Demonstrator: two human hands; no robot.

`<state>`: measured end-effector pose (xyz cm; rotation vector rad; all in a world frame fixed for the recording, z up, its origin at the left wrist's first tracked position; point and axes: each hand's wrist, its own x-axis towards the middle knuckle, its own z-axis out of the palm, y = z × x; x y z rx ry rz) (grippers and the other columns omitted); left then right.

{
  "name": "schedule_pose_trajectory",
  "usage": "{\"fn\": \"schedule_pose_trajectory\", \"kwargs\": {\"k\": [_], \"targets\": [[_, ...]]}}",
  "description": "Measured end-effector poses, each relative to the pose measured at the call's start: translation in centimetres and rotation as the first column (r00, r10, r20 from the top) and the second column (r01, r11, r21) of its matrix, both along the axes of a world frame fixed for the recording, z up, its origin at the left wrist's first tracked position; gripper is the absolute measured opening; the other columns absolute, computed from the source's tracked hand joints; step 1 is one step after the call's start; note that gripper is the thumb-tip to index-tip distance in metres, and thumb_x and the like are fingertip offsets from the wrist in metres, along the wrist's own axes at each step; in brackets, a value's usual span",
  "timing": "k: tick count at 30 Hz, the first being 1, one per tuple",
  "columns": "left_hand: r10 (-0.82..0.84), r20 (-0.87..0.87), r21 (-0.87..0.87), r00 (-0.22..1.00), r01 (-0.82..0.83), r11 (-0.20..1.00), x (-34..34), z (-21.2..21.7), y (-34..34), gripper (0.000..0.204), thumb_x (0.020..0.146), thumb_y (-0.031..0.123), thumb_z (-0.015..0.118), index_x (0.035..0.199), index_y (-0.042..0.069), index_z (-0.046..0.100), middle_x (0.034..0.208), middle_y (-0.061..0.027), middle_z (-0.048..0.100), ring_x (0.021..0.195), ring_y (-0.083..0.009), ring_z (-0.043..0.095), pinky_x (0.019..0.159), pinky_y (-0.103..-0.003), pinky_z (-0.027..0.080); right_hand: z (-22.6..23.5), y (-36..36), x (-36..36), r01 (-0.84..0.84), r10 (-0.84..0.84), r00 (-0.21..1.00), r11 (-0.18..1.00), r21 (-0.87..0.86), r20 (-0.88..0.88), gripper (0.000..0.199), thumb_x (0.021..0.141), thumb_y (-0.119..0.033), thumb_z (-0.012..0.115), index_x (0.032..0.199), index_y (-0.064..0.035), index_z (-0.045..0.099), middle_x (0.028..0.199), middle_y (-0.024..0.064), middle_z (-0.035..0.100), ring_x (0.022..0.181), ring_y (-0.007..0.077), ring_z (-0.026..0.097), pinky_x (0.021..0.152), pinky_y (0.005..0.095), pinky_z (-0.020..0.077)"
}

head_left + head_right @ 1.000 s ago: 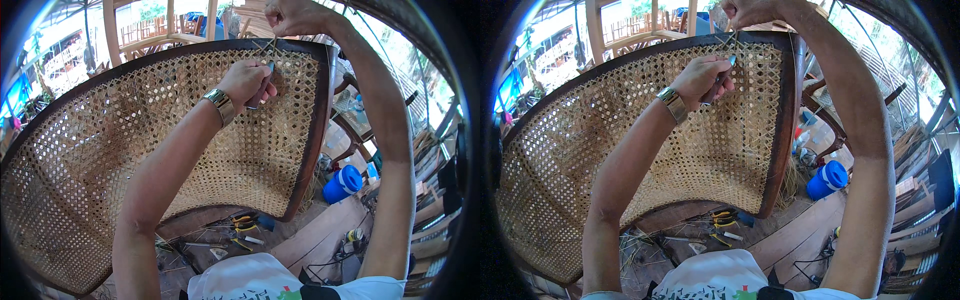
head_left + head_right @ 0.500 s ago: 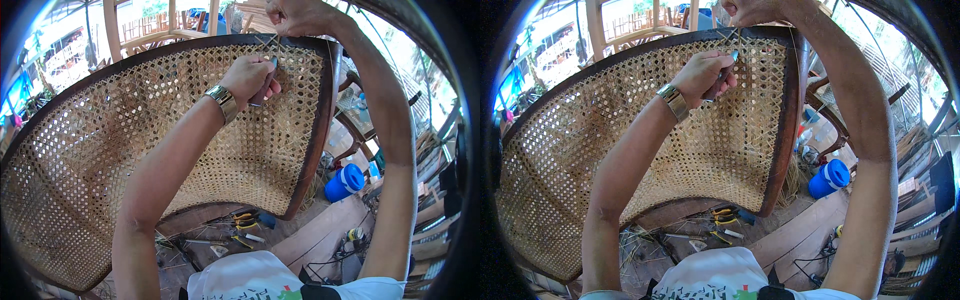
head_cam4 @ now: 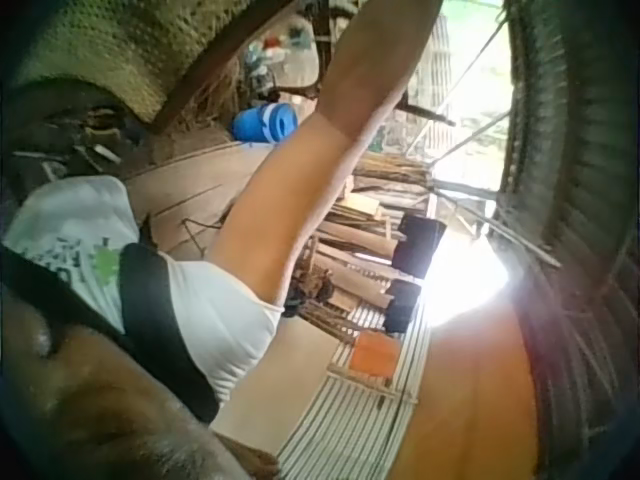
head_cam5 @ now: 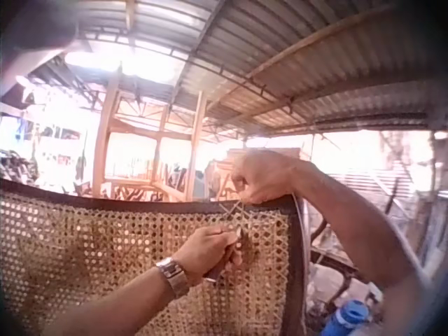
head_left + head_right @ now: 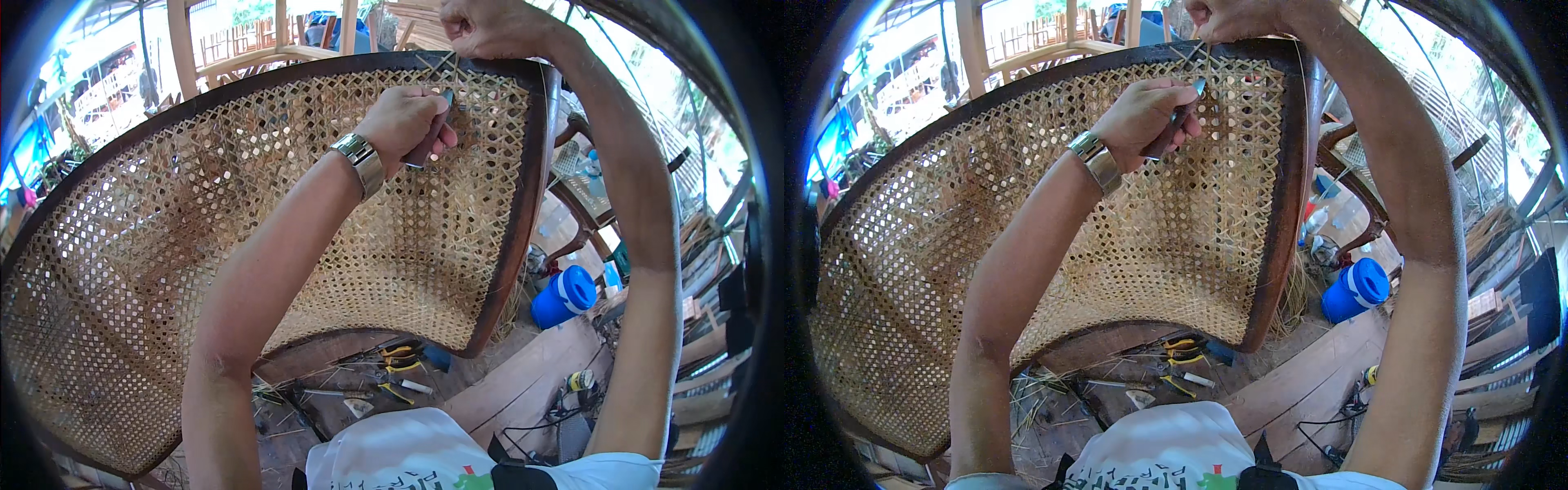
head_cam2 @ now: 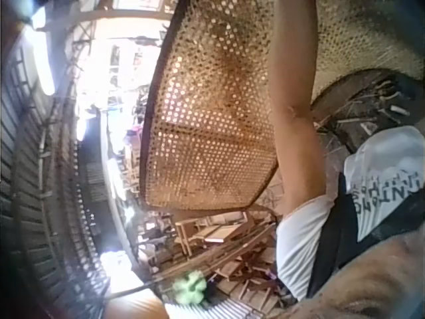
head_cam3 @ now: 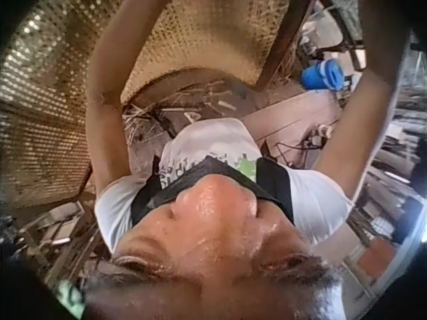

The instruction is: Repairing a rattan chair back by weaving thin rattan strips through the existing mesh and securing them.

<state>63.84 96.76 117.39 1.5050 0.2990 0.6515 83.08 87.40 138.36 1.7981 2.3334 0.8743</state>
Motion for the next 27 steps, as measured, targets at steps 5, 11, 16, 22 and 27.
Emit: {"fn": "schedule_pose_trajectory", "kwargs": {"k": [5,11,16,22,27], "targets": [[0.009,-0.074,0.004,0.997,-0.009,1.000,-0.9,0.7,0.0,0.020,0.126,0.025,0.069,0.121,0.006,0.072,0.098,-0.0119,0.087,0.070,-0.0130,0.074,0.062,-0.031,0.062,0.9,0.2,-1.5,0.100,-0.100,0.995,0.986,-0.131,0.001,0.022,0.089,-0.024,0.091,0.103,-0.0068,0.091,0.098,0.0185,0.087,0.091,0.0351,0.084,0.081,0.0518,0.0643],[0.002,-0.108,-0.046,0.994,-0.007,0.999,-0.1,1.9,0.1,0.026,0.126,0.027,0.068,0.124,0.001,0.072,0.102,-0.0141,0.088,0.070,-0.0127,0.074,0.057,-0.031,0.058,-1.8,-0.2,1.4,-0.471,0.472,0.881,0.881,-0.034,0.016,0.038,0.104,-0.046,0.091,0.110,-0.0083,0.092,0.108,0.0203,0.089,0.103,0.0360,0.085,0.092,0.0508,0.0659],[0.137,-0.184,0.078,0.973,-0.125,0.989,0.6,2.3,-0.1,0.031,0.123,0.032,0.070,0.118,0.002,0.074,0.097,-0.0148,0.088,0.066,-0.0129,0.074,0.054,-0.031,0.055,-2.1,-3.0,-3.0,-0.054,0.061,0.995,0.994,0.093,-0.080,0.050,0.110,-0.058,0.086,0.113,-0.0087,0.093,0.113,0.0209,0.090,0.108,0.0358,0.086,0.096,0.0498,0.0660],[0.526,-0.092,0.693,0.845,-0.325,0.643,-4.9,-4.9,-0.9,0.051,0.124,0.051,0.072,0.103,0.004,0.075,0.081,-0.0026,0.081,0.069,-0.0153,0.080,0.060,-0.032,0.058,1.6,-9.5,0.1,0.228,-0.168,0.930,0.962,0.153,-0.328,0.080,0.115,-0.085,0.070,0.123,-0.0089,0.094,0.125,0.0227,0.092,0.117,0.0360,0.087,0.106,0.0485,0.0660],[0.553,-0.301,0.488,0.777,-0.372,0.789,-15.6,-17.2,-3.5,0.046,0.125,0.046,0.074,0.098,0.008,0.077,0.078,-0.0019,0.076,0.063,-0.0138,0.070,0.061,-0.036,0.056,10.4,-14.3,12.7,0.386,-0.516,0.854,0.714,0.584,0.066,0.065,0.120,-0.072,0.069,0.126,-0.0132,0.095,0.127,0.0236,0.091,0.124,0.0455,0.083,0.116,0.0596,0.0629]]}}
